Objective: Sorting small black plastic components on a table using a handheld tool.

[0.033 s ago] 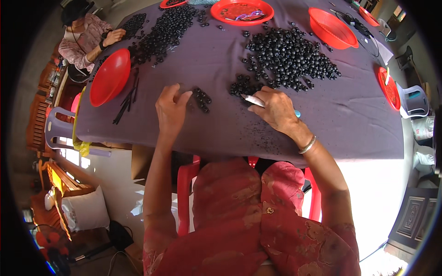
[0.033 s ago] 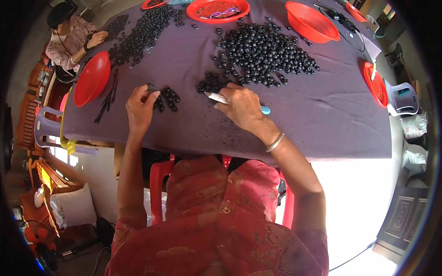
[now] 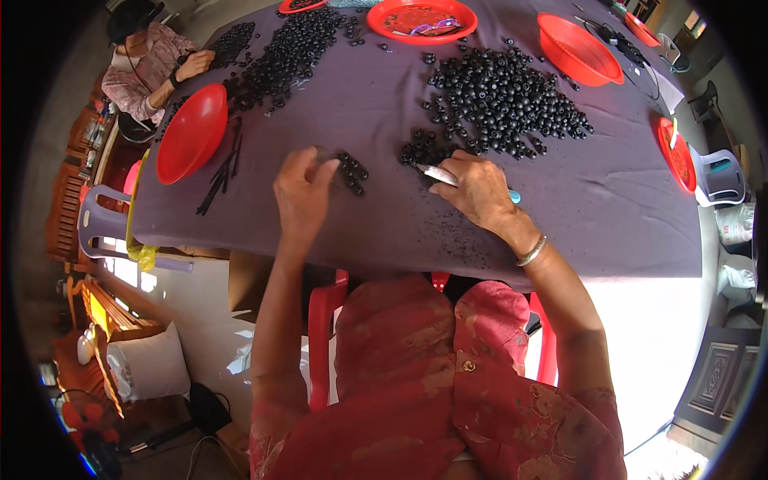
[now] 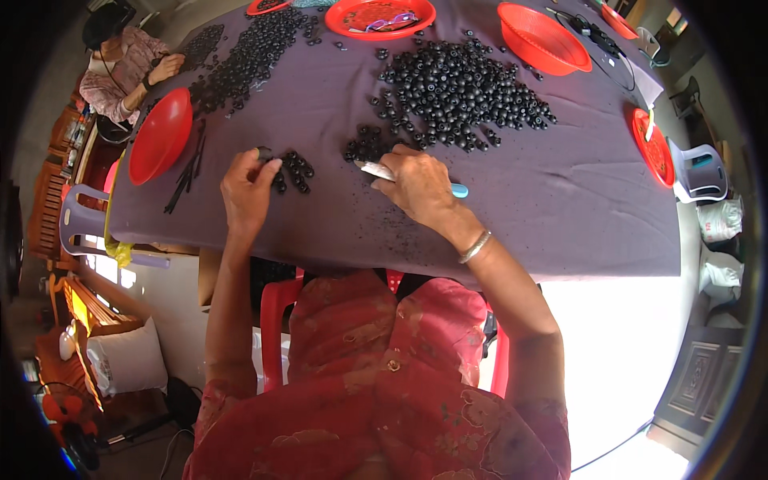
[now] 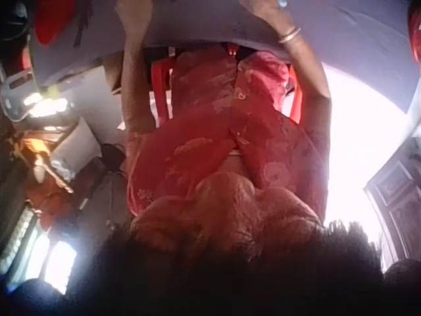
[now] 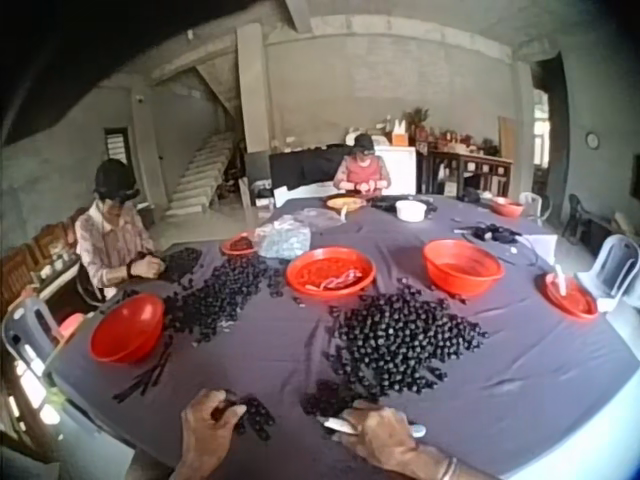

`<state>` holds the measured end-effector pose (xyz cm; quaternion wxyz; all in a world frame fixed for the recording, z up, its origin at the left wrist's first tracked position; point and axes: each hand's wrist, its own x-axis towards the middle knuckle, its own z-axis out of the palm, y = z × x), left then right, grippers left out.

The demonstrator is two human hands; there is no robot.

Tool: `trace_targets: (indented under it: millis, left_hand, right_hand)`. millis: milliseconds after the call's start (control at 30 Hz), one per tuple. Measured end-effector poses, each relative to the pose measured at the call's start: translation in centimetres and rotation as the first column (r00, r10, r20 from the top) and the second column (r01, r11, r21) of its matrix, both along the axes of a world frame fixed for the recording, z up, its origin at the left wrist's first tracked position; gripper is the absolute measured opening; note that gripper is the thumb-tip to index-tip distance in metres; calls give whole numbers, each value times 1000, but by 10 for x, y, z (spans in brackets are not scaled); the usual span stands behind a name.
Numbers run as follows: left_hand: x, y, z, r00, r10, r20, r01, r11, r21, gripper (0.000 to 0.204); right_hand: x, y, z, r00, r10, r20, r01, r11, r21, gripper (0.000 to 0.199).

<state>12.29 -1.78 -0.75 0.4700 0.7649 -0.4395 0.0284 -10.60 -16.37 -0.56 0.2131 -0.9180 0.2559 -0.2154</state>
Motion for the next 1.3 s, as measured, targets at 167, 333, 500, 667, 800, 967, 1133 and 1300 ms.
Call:
trace_targets:
  millis: [167,333,500,667,800,967,1133,1300]
  left_hand:
    - [-61,8,-16,784,-298,-545,299,950,-88,22]
    - [-103,9,12,399,-359,-844,364,907,-213,11]
    - [-108,13,3,59,-486,-872,400,812,-426,8]
    - [-114,12,3,-140,-578,-804,355,728,-586,12]
    - [-119,16,6,-139,-582,-801,337,733,-591,12]
    - [-115,20,-1,-187,-597,-780,354,700,-620,13]
    - [-115,21,1,-339,-571,-748,309,683,-662,16]
    - [-112,21,-4,-402,-552,-731,329,658,-677,15]
  right_hand:
    - [5,12,-2,999,4,48,0,998,-68,17]
    - [-13,45,31,949,81,305,-147,968,202,17]
    - [-27,54,35,918,149,368,-217,964,152,24]
    - [-31,50,30,838,174,517,-419,813,405,24]
    - [-33,49,33,826,228,515,-430,846,314,25]
    - [-35,55,35,871,217,440,-364,888,281,23]
    - [-33,56,34,839,243,487,-455,803,385,18]
    - [-33,53,29,830,200,520,-512,643,569,7]
